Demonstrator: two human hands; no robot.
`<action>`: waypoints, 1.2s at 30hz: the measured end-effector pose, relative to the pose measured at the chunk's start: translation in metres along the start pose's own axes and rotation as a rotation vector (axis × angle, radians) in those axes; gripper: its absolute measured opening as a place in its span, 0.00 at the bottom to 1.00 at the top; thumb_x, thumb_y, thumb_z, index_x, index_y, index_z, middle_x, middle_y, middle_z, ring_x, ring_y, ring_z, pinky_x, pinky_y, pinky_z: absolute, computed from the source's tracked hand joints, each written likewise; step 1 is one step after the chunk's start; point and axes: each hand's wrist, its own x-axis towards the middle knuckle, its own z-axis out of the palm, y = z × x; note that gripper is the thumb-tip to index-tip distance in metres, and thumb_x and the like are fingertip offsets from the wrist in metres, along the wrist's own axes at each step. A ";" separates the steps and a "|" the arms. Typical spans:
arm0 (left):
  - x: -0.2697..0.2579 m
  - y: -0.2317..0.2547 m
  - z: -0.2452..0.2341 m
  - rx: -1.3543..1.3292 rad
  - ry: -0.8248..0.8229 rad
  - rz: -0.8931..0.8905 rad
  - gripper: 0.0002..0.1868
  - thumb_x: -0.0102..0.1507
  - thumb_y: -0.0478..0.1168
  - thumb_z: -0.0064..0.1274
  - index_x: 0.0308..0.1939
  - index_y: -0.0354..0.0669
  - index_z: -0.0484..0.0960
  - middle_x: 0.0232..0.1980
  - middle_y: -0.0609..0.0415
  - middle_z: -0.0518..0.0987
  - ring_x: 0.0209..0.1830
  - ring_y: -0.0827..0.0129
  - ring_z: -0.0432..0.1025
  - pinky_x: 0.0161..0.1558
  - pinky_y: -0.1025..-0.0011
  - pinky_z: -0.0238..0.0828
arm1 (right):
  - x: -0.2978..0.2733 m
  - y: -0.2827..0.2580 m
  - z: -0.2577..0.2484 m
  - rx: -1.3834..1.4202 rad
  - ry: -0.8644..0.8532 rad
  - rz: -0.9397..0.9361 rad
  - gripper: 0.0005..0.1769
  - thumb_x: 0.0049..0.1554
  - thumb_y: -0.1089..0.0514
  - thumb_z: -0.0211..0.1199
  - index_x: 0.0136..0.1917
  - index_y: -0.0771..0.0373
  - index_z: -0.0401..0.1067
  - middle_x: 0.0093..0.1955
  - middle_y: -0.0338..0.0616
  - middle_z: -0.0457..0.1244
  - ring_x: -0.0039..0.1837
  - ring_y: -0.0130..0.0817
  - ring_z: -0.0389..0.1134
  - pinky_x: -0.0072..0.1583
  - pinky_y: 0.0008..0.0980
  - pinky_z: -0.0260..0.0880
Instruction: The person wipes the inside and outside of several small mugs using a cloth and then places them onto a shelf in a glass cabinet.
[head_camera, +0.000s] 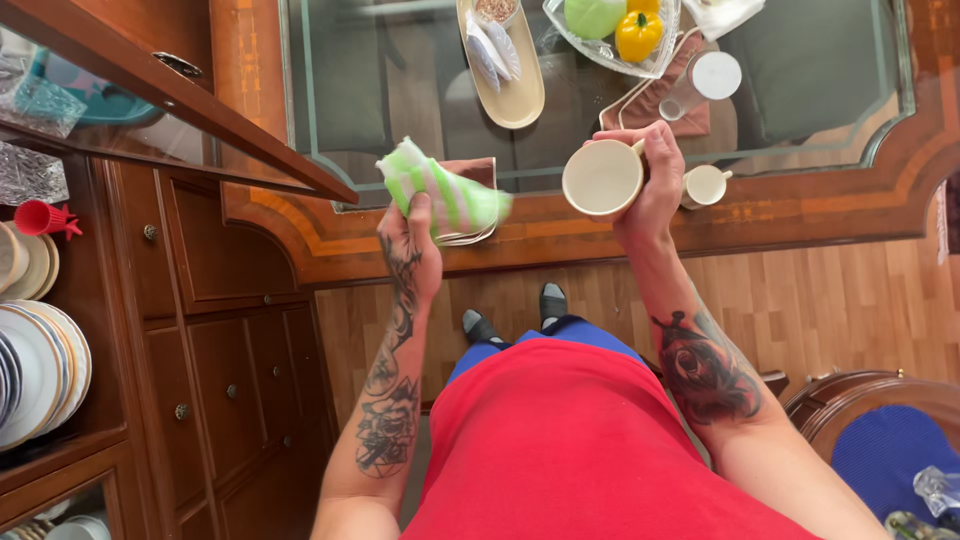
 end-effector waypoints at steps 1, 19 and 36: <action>0.003 0.012 0.001 0.172 -0.006 -0.006 0.18 0.73 0.47 0.45 0.55 0.36 0.82 0.45 0.50 0.82 0.45 0.69 0.74 0.50 0.67 0.73 | 0.002 -0.001 -0.001 -0.008 -0.011 -0.011 0.17 0.72 0.50 0.44 0.50 0.65 0.62 0.53 0.61 0.69 0.53 0.42 0.74 0.56 0.39 0.77; 0.051 0.061 0.097 0.986 -1.005 1.282 0.24 0.71 0.63 0.48 0.45 0.46 0.80 0.51 0.53 0.81 0.61 0.65 0.75 0.81 0.46 0.37 | 0.004 -0.020 -0.002 -0.306 -0.301 0.085 0.17 0.72 0.52 0.49 0.46 0.65 0.65 0.48 0.48 0.70 0.46 0.21 0.66 0.50 0.23 0.68; 0.032 0.027 0.107 0.841 -0.641 0.916 0.21 0.70 0.55 0.49 0.57 0.44 0.79 0.48 0.51 0.81 0.53 0.62 0.76 0.78 0.37 0.31 | 0.006 -0.025 0.004 -0.397 -0.297 -0.373 0.21 0.73 0.48 0.48 0.52 0.70 0.64 0.57 0.56 0.69 0.54 0.38 0.68 0.61 0.34 0.69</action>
